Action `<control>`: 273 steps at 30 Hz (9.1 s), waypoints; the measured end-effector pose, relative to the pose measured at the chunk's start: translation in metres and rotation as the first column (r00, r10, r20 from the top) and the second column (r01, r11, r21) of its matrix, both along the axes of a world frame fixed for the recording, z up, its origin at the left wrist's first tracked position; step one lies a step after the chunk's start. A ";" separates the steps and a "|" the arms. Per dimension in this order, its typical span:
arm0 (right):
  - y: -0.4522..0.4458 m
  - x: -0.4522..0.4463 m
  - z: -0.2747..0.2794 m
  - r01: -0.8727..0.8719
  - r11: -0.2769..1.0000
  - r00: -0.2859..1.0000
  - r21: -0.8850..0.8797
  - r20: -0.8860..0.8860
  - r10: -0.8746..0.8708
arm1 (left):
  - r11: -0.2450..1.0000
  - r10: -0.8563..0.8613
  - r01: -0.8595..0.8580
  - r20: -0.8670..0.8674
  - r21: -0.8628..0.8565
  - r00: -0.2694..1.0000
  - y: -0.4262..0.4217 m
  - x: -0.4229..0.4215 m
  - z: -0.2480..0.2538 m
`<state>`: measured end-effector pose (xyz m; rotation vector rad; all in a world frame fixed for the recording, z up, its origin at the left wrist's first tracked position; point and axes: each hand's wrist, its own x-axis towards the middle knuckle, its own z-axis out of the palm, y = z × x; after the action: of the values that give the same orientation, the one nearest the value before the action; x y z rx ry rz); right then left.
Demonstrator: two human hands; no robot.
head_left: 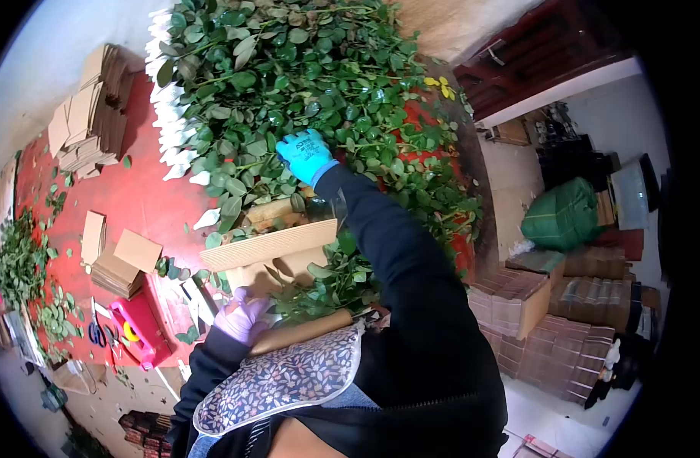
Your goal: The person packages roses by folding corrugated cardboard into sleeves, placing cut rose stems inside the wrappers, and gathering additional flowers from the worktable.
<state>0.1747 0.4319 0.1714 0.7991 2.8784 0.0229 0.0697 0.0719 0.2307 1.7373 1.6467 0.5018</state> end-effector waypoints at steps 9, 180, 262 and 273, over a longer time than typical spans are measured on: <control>-0.022 0.032 0.080 -0.163 0.987 0.929 0.009 -0.335 0.157 | 1.000 -0.005 0.005 -0.041 0.001 0.999 -0.007 -0.001 -0.014; -0.037 0.019 0.063 -0.481 0.874 0.865 0.069 -0.125 0.486 | 0.977 0.149 -0.147 0.002 0.152 0.989 0.004 0.001 0.014; -0.200 0.071 0.045 -0.040 0.938 0.974 -0.345 -0.221 -0.040 | 0.631 0.501 -0.710 0.863 -0.313 0.065 -0.001 0.013 -0.081; -0.191 0.078 0.045 -0.093 0.892 0.979 -0.442 -0.202 0.001 | 0.592 0.602 -0.600 0.790 -0.537 -0.113 -0.019 -0.040 -0.101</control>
<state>0.2522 0.2413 0.2165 0.6668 2.8950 -0.7317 0.0300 0.0528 0.1298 0.1062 1.2505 1.6287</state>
